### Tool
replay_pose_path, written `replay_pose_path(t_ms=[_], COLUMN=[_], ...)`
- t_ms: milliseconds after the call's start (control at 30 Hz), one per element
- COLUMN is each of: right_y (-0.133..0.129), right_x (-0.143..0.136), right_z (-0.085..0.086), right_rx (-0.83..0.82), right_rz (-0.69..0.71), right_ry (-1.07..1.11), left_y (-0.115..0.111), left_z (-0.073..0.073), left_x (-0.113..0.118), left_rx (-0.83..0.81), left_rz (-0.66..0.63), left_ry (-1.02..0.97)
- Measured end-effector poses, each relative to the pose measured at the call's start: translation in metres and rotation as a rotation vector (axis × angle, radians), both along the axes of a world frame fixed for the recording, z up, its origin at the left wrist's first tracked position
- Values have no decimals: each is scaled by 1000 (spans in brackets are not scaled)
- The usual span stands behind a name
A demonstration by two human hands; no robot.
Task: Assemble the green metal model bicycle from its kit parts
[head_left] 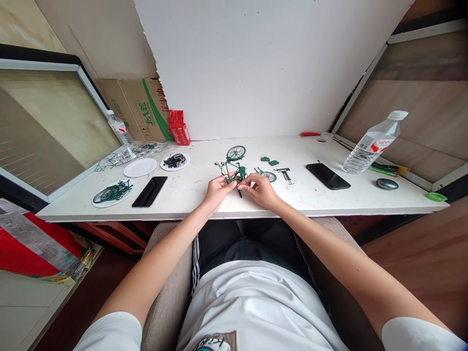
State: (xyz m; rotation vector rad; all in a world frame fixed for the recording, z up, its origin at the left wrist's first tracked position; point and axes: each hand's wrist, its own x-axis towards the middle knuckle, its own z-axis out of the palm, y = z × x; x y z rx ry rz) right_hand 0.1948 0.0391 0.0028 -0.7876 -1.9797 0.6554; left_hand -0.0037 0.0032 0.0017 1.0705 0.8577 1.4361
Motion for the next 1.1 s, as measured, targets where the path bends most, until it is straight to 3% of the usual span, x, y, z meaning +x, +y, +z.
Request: replay_pose_path(t_ms=[1100], right_y=[-7], right_x=[0], right_z=[7], right_rx=[140], right_rz=[-1], right_ry=[-8], left_y=[-3], left_z=[3], left_x=[-1], left_rx=[-14], left_rz=[-32], left_ry=[25])
